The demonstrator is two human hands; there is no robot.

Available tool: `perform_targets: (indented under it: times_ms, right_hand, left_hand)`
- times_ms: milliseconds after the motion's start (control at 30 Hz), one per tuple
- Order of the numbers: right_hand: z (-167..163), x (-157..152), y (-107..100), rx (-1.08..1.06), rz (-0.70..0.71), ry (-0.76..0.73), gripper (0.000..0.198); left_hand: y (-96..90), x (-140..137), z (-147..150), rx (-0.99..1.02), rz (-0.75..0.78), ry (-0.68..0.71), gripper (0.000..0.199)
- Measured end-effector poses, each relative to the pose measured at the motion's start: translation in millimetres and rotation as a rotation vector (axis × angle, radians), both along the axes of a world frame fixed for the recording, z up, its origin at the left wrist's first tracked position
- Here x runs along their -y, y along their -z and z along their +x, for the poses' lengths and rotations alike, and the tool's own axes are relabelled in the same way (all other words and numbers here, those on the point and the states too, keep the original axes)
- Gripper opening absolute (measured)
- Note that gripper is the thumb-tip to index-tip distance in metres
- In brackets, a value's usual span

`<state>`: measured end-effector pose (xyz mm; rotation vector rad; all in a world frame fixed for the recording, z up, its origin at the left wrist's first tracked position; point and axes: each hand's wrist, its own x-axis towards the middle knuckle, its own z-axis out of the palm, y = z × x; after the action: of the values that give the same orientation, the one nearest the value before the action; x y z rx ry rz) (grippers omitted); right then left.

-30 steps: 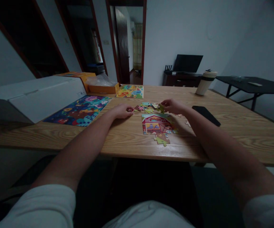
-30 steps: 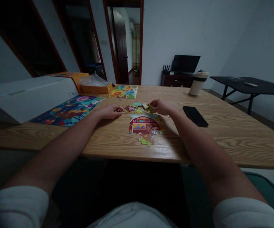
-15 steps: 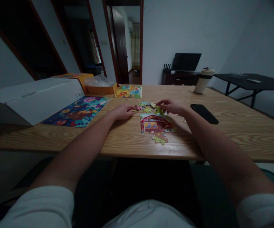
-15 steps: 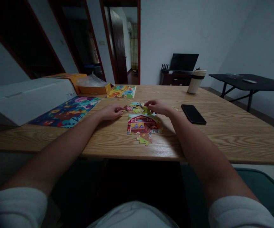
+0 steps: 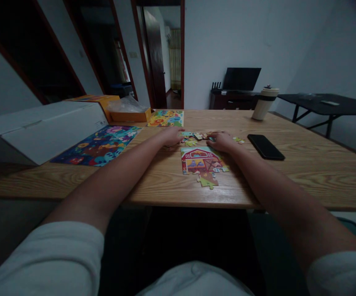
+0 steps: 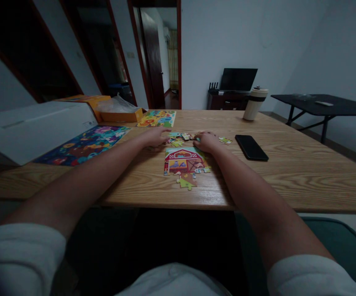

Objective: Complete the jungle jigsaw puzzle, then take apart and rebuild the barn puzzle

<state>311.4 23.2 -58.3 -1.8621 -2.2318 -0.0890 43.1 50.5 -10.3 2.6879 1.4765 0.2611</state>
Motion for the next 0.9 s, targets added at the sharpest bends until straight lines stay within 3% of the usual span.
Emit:
perform_targets:
  times_ms: [67,167,300,533,733,833,900]
  right_hand:
    - [-1.7,-0.2,0.8,0.003,-0.024,-0.013,0.043]
    - [1.8,-0.6,2.0,0.001,-0.024,-0.031,0.041]
    - [5.7,-0.5,1.2,-0.001,-0.024,-0.05,0.039]
    - [1.6,2.6,0.4,-0.046,-0.008,-0.047,0.038]
    - [0.3,4.2,-5.1,-0.075,0.053,-0.037,0.038]
    - [-15.0,11.5,-16.4,-0.323,0.098,-0.113,0.044]
    - [-31.5,18.8,-23.1,-0.595,0.009,-0.246,0.048]
  left_hand:
    - [-1.9,-12.7,13.0,-0.053,-0.067,-0.068,0.056]
    - [0.8,-25.6,25.6,-0.113,-0.117,-0.054,0.056]
    - [4.4,-28.4,24.3,-0.131,0.016,-0.066,0.035]
    - [3.2,-31.9,-5.4,0.27,0.166,-0.032,0.021]
    - [-3.6,-32.6,-25.4,0.649,0.056,-0.12,0.017]
    - [-7.8,-12.8,-22.8,0.759,-0.026,-0.081,0.02]
    - [-8.6,6.3,-16.9,0.805,-0.081,-0.029,0.021]
